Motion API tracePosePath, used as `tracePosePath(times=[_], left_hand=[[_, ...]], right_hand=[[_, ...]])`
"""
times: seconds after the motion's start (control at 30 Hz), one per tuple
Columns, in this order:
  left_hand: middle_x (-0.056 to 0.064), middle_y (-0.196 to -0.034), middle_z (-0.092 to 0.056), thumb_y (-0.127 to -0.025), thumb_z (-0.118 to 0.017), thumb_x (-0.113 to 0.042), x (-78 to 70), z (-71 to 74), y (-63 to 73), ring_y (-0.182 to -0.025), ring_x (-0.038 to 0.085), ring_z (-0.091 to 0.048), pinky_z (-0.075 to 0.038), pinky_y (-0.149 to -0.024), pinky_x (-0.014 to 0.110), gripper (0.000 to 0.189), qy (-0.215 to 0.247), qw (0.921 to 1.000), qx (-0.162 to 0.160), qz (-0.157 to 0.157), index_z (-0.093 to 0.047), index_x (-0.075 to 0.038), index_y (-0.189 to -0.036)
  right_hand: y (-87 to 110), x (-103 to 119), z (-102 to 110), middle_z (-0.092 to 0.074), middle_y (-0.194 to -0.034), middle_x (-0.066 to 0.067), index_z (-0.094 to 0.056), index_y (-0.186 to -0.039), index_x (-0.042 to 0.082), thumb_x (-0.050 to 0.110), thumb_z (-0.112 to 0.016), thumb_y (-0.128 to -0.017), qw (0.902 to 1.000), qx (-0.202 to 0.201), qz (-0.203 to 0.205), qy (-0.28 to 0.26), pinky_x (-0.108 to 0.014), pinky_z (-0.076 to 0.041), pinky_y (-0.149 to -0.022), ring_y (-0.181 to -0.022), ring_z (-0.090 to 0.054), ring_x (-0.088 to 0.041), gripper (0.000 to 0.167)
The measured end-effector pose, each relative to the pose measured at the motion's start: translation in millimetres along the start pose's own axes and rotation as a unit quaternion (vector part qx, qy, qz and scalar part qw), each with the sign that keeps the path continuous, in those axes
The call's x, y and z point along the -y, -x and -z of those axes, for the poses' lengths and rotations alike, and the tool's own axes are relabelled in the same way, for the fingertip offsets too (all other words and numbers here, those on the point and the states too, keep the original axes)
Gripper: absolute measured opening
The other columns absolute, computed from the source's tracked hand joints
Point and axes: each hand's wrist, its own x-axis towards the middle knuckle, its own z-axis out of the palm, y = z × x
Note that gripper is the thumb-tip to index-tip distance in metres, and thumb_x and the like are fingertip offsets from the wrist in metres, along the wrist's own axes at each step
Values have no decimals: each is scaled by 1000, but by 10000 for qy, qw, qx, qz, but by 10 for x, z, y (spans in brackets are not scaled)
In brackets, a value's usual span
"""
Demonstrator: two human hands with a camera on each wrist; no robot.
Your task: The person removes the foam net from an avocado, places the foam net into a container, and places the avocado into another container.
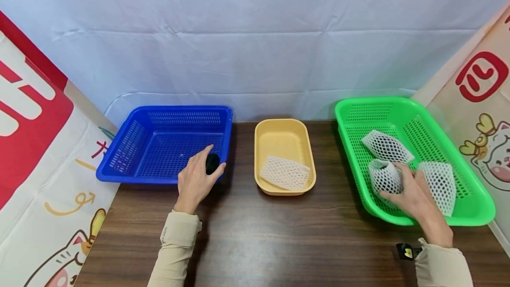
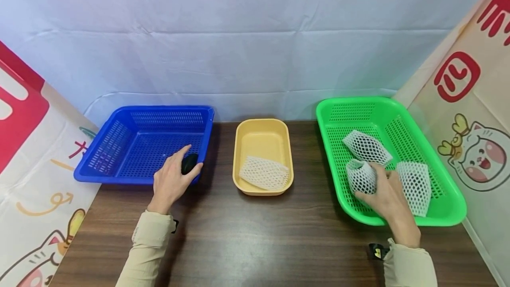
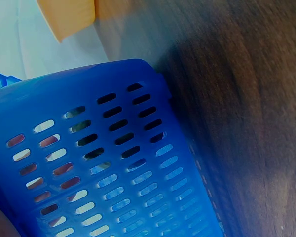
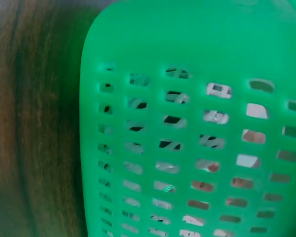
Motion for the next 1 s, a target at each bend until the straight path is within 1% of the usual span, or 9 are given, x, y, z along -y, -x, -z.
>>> tracePosePath(times=[0.17, 0.27, 0.4, 0.47, 0.53, 0.63, 0.73, 0.87, 1.0], left_hand=[[9, -143, -58, -89, -63, -56, 6, 2, -4, -126, 34, -57, -56, -74, 51, 66, 43, 10000, -36, -25, -49, -24, -145], [9, -142, -58, -89, -64, -56, 9, 4, -3, -125, 35, -58, -56, -74, 52, 66, 87, 9999, -45, -37, -49, -25, -145], [9, -142, -58, -89, -64, -56, 10, 5, -2, -125, 35, -58, -56, -74, 52, 66, 77, 9999, -49, -44, -50, -24, -145], [9, -142, -59, -89, -64, -56, 12, 4, -2, -124, 35, -58, -56, -74, 52, 66, 62, 10000, -56, -39, -50, -24, -145], [8, -142, -59, -89, -64, -56, 12, 5, -1, -124, 35, -59, -56, -74, 52, 65, 52, 10000, -55, -30, -50, -24, -145], [8, -142, -58, -89, -64, -56, 11, 4, 2, -124, 35, -58, -56, -73, 52, 66, 43, 10000, -37, -20, -50, -24, -145], [9, -142, -58, -89, -64, -56, 10, 1, 2, -125, 35, -58, -56, -74, 52, 66, 53, 10000, -22, -19, -50, -25, -145], [8, -143, -58, -89, -63, -56, 7, -1, -1, -126, 35, -57, -56, -74, 52, 66, 76, 10000, 0, -19, -49, -25, -146], [8, -143, -57, -90, -61, -59, 2, 2, 1, -125, 35, -58, -56, -73, 52, 67, 53, 10000, 38, -9, -49, -26, -146]], right_hand=[[9, 25, 16, -45, -119, -46, -22, -144, -14, 23, -83, -76, 9997, 172, 59, -159, -57, -48, -70, -97, -53, -55, 98], [26, 37, 30, -47, -116, -47, -16, -145, -13, 34, -79, -82, 9992, 313, -140, -205, -54, -49, -67, -96, -56, -55, 101], [40, 57, 38, -44, -119, -47, -11, -148, -12, 49, -70, -89, 9985, 333, -375, -214, -51, -46, -67, -94, -54, -49, 103], [37, 60, 38, -44, -120, -50, -9, -150, -10, 50, -68, -89, 9985, 280, -421, -198, -53, -45, -67, -93, -55, -51, 104], [30, 62, 40, -42, -122, -52, -8, -152, -8, 52, -68, -89, 9985, 278, -444, -133, -58, -46, -68, -96, -55, -58, 105], [17, 53, 47, -43, -127, -50, -14, -151, -9, 53, -67, -89, 9983, 379, -430, -30, -65, -45, -75, -104, -51, -63, 102], [12, 43, 62, -39, -134, -47, -18, -150, -12, 57, -63, -90, 9971, 551, -512, 89, -69, -43, -82, -112, -45, -64, 103], [18, 28, 86, -30, -141, -50, -10, -152, -13, 62, -60, -90, 9946, 743, -703, 164, -73, -39, -87, -118, -37, -67, 109], [27, 14, 99, -27, -140, -52, -6, -152, -13, 63, -59, -90, 9936, 802, -775, 197, -74, -38, -88, -118, -35, -69, 111]])
